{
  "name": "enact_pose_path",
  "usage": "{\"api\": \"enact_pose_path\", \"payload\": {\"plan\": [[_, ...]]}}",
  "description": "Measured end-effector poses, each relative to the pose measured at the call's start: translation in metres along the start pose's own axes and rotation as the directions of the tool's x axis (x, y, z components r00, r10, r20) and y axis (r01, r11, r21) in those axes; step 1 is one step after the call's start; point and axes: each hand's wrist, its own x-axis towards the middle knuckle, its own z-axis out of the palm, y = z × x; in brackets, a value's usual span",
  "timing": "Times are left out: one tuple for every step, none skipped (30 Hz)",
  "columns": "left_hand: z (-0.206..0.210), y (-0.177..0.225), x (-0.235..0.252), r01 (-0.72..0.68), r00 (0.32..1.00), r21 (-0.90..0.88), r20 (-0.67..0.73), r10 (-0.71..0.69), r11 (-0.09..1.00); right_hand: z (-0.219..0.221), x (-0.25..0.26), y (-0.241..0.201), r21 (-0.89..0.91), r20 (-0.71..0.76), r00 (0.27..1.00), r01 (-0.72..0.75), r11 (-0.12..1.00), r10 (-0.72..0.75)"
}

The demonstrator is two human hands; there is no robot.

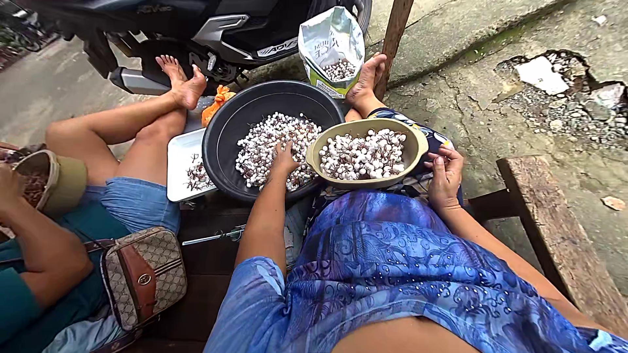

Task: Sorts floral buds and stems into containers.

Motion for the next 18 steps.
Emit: {"api": "enact_pose_path", "payload": {"plan": [[0.008, 0.001, 0.003, -0.048, 0.999, 0.056, 0.011, 0.048, 0.997, 0.001, 0.0, 0.0, -0.02, 0.0, 1.0, -0.005, 1.0, 0.005], [0.016, 0.004, 0.005, -0.109, 0.994, 0.081, 0.018, 0.108, 0.991, 0.001, 0.001, 0.0, -0.045, 0.006, 1.0, -0.009, 0.999, 0.009], [0.023, 0.008, 0.007, -0.169, 0.985, 0.102, 0.03, 0.167, 0.98, 0.001, 0.001, 0.0, -0.067, 0.01, 1.0, -0.009, 0.998, 0.01], [0.027, 0.015, 0.003, -0.202, 0.978, 0.1, 0.076, 0.194, 0.974, 0.0, 0.002, -0.001, -0.085, 0.013, 1.0, -0.007, 0.996, 0.008], [0.033, 0.022, -0.002, -0.215, 0.972, 0.07, 0.111, 0.206, 0.974, -0.001, 0.002, -0.001, -0.099, 0.011, 1.0, -0.004, 0.995, 0.005], [0.04, 0.025, -0.007, -0.224, 0.97, 0.017, 0.102, 0.221, 0.974, -0.001, 0.002, 0.0, -0.111, 0.012, 1.0, -0.001, 0.994, 0.002], [0.047, 0.027, -0.011, -0.224, 0.97, -0.042, 0.085, 0.227, 0.974, -0.002, 0.002, 0.0, -0.117, 0.016, 1.0, -0.002, 0.993, 0.004], [0.039, 0.039, -0.02, -0.15, 0.973, -0.078, 0.163, 0.161, 0.986, -0.002, 0.002, 0.0, -0.129, 0.021, 1.0, -0.003, 0.992, 0.006], [0.028, 0.049, -0.027, -0.064, 0.966, -0.056, 0.248, 0.076, 0.996, -0.002, 0.002, 0.0, -0.137, 0.025, 1.0, -0.009, 0.99, 0.013], [0.024, 0.052, -0.027, -0.02, 0.955, -0.032, 0.294, 0.029, 0.999, -0.002, 0.002, 0.0, -0.142, 0.031, 0.999, -0.016, 0.99, 0.021], [0.029, 0.047, -0.022, -0.031, 0.964, -0.042, 0.263, 0.041, 0.999, -0.002, 0.002, 0.001, -0.142, 0.03, 0.999, -0.018, 0.99, 0.022], [0.045, 0.034, -0.011, -0.078, 0.983, -0.068, 0.159, 0.088, 0.995, -0.002, 0.002, 0.001, -0.142, 0.03, 0.999, -0.02, 0.99, 0.024], [0.057, 0.026, -0.001, -0.101, 0.99, -0.094, 0.086, 0.109, 0.99, -0.003, 0.003, 0.001, -0.146, 0.032, 0.999, -0.02, 0.989, 0.025], [0.062, 0.022, 0.006, -0.09, 0.994, -0.088, 0.057, 0.095, 0.992, -0.003, 0.003, 0.0, -0.149, 0.035, 0.999, -0.02, 0.989, 0.025], [0.057, 0.024, 0.004, -0.056, 0.996, -0.073, 0.068, 0.061, 0.996, -0.002, 0.003, 0.0, -0.148, 0.033, 0.999, -0.017, 0.989, 0.022], [0.048, 0.03, -0.004, -0.028, 0.996, -0.061, 0.084, 0.033, 0.998, -0.001, 0.003, -0.001, -0.147, 0.031, 0.999, -0.013, 0.989, 0.018], [0.042, 0.033, -0.01, -0.015, 0.996, -0.062, 0.09, 0.02, 0.998, -0.001, 0.002, -0.002, -0.145, 0.031, 0.999, -0.014, 0.989, 0.019], [0.04, 0.034, -0.014, -0.022, 0.997, -0.082, 0.076, 0.029, 0.996, -0.001, 0.001, -0.003, -0.143, 0.03, 0.999, -0.017, 0.99, 0.021]]}}
